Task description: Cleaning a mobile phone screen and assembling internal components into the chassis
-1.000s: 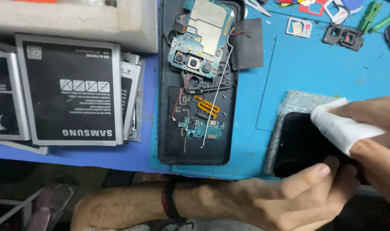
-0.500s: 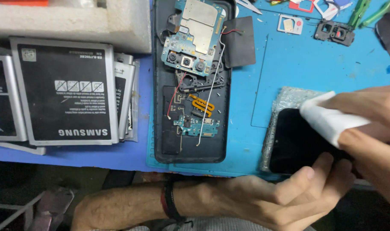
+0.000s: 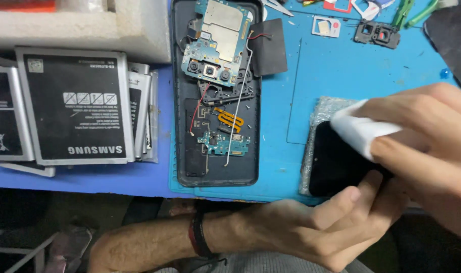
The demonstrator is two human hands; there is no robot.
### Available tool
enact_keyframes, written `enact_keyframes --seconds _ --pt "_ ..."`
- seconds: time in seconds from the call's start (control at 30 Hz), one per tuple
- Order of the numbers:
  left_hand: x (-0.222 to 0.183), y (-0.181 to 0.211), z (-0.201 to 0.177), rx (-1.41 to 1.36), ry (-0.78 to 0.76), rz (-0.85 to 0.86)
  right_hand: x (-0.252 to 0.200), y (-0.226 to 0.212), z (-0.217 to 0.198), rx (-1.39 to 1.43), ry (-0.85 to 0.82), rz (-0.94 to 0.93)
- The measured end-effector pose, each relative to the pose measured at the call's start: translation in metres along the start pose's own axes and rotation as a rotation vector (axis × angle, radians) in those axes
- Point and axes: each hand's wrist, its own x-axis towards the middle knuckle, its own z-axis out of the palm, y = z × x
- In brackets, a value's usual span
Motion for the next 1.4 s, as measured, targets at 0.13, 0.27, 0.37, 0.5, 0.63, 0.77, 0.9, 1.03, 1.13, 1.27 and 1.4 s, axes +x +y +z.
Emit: enact_keyframes --seconds 0.13,0.27,0.37,0.5,0.63,0.77,0.9,1.03,1.13,1.27,1.4 --pt "-0.005 0.000 -0.002 -0.073 0.029 0.000 -0.003 -0.003 0.003 -0.029 -0.011 0.041" --pt "0.001 -0.003 -0.001 -0.070 0.039 -0.011 -0.029 -0.005 -0.007 -0.140 -0.112 0.075" --pt "0.001 -0.001 0.002 -0.090 0.064 -0.010 -0.065 -0.005 0.000 0.143 -0.014 0.749" --pt "0.007 0.002 -0.006 -0.067 0.032 -0.030 -0.037 -0.004 -0.011 -0.134 -0.015 0.034" --pt "0.009 0.002 -0.002 -0.082 0.055 -0.053 -0.062 -0.005 -0.021 -0.122 -0.083 0.227" --pt "0.010 0.000 -0.003 -0.044 0.036 -0.025 -0.047 -0.007 -0.018 -0.268 -0.066 0.125" --pt "0.013 0.002 0.001 -0.039 0.022 -0.016 -0.049 -0.004 -0.016 -0.169 -0.019 0.110" --pt "0.008 0.003 0.004 -0.106 0.023 -0.038 -0.080 0.017 -0.012 0.028 0.028 0.611" --pt "0.010 0.004 0.006 -0.093 0.006 0.034 -0.066 0.011 -0.022 -0.234 -0.064 0.139" --pt "0.007 0.008 0.007 -0.172 -0.027 0.013 -0.078 0.012 -0.002 0.416 0.194 1.256" --pt "0.011 0.008 0.011 -0.126 -0.001 0.052 -0.089 0.015 -0.022 -0.196 -0.061 0.289"
